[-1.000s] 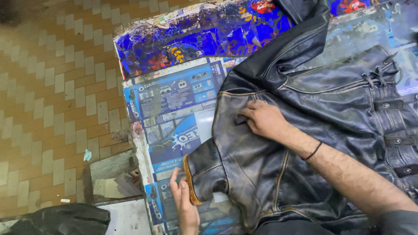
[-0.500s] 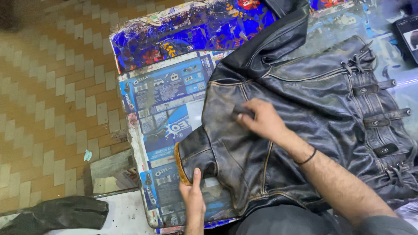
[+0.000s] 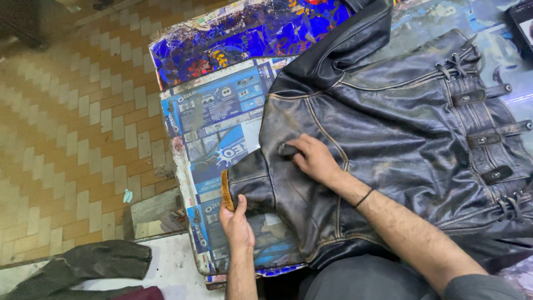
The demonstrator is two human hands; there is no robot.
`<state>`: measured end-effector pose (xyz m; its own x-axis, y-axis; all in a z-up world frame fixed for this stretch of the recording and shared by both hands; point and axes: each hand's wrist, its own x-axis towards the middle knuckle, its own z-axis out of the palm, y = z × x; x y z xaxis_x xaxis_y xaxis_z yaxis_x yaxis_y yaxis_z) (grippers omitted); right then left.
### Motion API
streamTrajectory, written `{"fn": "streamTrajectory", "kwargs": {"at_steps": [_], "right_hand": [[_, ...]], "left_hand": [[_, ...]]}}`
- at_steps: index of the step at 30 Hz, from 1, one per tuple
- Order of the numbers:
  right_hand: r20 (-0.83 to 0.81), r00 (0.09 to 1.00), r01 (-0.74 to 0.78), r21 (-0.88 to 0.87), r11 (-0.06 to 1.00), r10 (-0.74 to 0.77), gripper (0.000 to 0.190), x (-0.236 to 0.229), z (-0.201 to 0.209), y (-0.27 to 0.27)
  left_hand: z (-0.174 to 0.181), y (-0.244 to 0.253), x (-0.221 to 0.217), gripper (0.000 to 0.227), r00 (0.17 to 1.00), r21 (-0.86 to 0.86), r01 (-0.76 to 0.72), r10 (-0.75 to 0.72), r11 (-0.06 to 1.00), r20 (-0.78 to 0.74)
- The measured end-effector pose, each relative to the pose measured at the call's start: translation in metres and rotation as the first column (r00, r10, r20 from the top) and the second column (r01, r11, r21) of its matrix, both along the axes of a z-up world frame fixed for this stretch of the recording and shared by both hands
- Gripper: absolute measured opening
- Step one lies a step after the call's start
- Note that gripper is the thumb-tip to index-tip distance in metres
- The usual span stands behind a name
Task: The person scrubs a black leather jacket with a sponge on a workbench, focusing on the sleeves and body. They flip the jacket over to clean the back and continue scrubbing various sections.
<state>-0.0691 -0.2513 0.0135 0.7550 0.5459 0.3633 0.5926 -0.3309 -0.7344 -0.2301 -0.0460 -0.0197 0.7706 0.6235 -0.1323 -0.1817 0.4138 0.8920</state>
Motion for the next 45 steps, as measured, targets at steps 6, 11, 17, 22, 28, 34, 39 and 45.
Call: {"fn": "streamTrajectory", "kwargs": {"at_steps": [6,11,17,22,28,34,39,45], "right_hand": [[-0.079,0.819,-0.572,-0.031,0.819,0.569,0.040,0.007,0.000,-0.008],[-0.017,0.990,-0.142,-0.103,0.985,0.141,0.041,0.003,0.006,-0.008],[-0.041,0.827,-0.562,-0.059,0.825,0.561,0.048,-0.026,-0.007,-0.031],[-0.099,0.979,-0.199,-0.221,0.955,0.181,0.038,-0.030,-0.024,-0.082],[-0.262,0.930,-0.320,-0.233,0.918,0.257,0.035,-0.118,-0.011,-0.089],[-0.091,0.983,0.123,-0.312,0.942,-0.158,0.032,-0.104,-0.018,-0.094],[-0.255,0.955,-0.238,-0.361,0.902,0.150,0.040,-0.127,0.000,-0.093],[0.035,0.993,-0.078,-0.494,0.866,0.109,0.047,-0.089,0.008,-0.112]], "left_hand": [[-0.002,0.004,-0.003,0.033,1.000,0.001,0.009,-0.009,1.000,-0.008],[0.000,-0.011,-0.011,0.048,0.999,0.063,0.013,-0.011,0.998,-0.030],[-0.003,-0.056,-0.047,0.073,0.976,-0.087,-0.047,0.027,0.995,-0.218],[-0.018,-0.111,-0.107,0.081,0.844,-0.222,0.235,-0.312,0.946,-0.437],[-0.042,-0.142,-0.130,0.085,0.828,-0.288,0.299,-0.398,0.910,-0.395],[-0.046,-0.151,-0.134,0.084,0.883,-0.328,0.296,-0.387,0.897,-0.264],[-0.030,-0.151,-0.134,0.091,0.885,-0.399,0.341,-0.434,0.851,-0.169],[-0.024,-0.155,-0.131,0.099,0.865,-0.389,0.350,-0.454,0.852,-0.216]]}}
